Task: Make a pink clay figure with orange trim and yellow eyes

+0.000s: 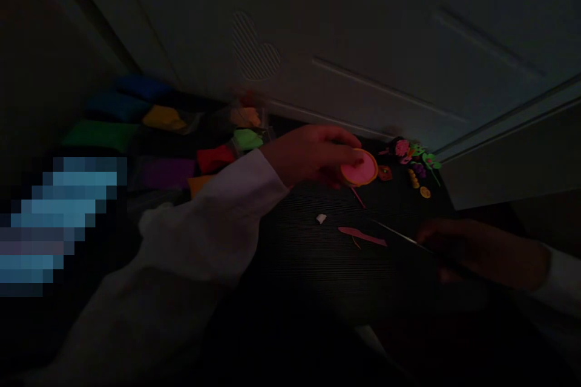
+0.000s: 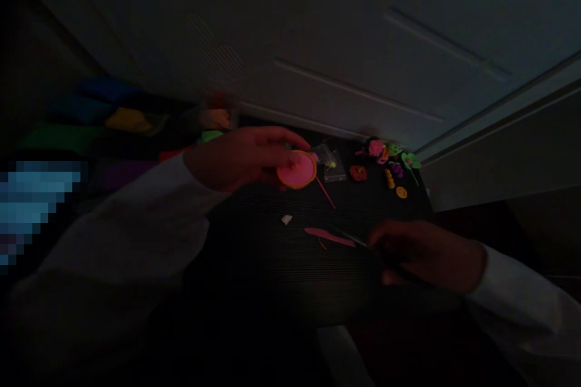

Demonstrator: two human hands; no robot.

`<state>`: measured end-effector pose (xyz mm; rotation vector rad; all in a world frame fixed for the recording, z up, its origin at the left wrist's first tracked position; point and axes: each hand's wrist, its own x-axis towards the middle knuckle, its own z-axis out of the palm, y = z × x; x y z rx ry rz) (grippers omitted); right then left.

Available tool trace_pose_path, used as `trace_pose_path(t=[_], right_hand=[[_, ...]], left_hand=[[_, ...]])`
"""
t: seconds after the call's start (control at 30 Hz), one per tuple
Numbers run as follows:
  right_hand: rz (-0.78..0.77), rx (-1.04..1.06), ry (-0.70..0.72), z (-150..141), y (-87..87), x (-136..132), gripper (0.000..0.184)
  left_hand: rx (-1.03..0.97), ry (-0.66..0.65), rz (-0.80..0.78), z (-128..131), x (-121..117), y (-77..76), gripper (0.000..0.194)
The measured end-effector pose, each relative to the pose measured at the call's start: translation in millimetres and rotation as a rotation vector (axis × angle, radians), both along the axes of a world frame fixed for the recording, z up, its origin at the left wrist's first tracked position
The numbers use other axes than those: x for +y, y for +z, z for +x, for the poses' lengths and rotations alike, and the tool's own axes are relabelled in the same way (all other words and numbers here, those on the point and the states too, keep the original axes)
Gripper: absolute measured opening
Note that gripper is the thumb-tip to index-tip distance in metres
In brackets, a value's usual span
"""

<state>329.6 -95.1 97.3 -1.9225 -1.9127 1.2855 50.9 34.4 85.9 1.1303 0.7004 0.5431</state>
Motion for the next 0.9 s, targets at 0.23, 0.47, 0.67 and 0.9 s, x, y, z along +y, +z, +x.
trace_pose_path(t=[0.23,0.47,0.67,0.9], right_hand=[[0.167,-0.443,-0.113,60.7,-78.4,-32.3,0.043],[0.388,-0.692,0.051,50.2,-86.7,-40.2,0.031],[0.656,-0.552,0.102,-46.7,-83.4,-35.9,0.026],[0.710,-0.458,-0.027,-84.2,-119.9,-29.3,0.018]], left_hand=[[-0.012,0.034,-0.027,4.3,6.9,-8.7,0.020],[-0.003,0.056,-0.015,14.6,0.2,-20.6,0.018],[0.008,0.102,-0.074,8.7,-13.6,-32.5,0.023],[-0.028,0.224,-0.224,-19.0,-24.0,-60.3,0.028]])
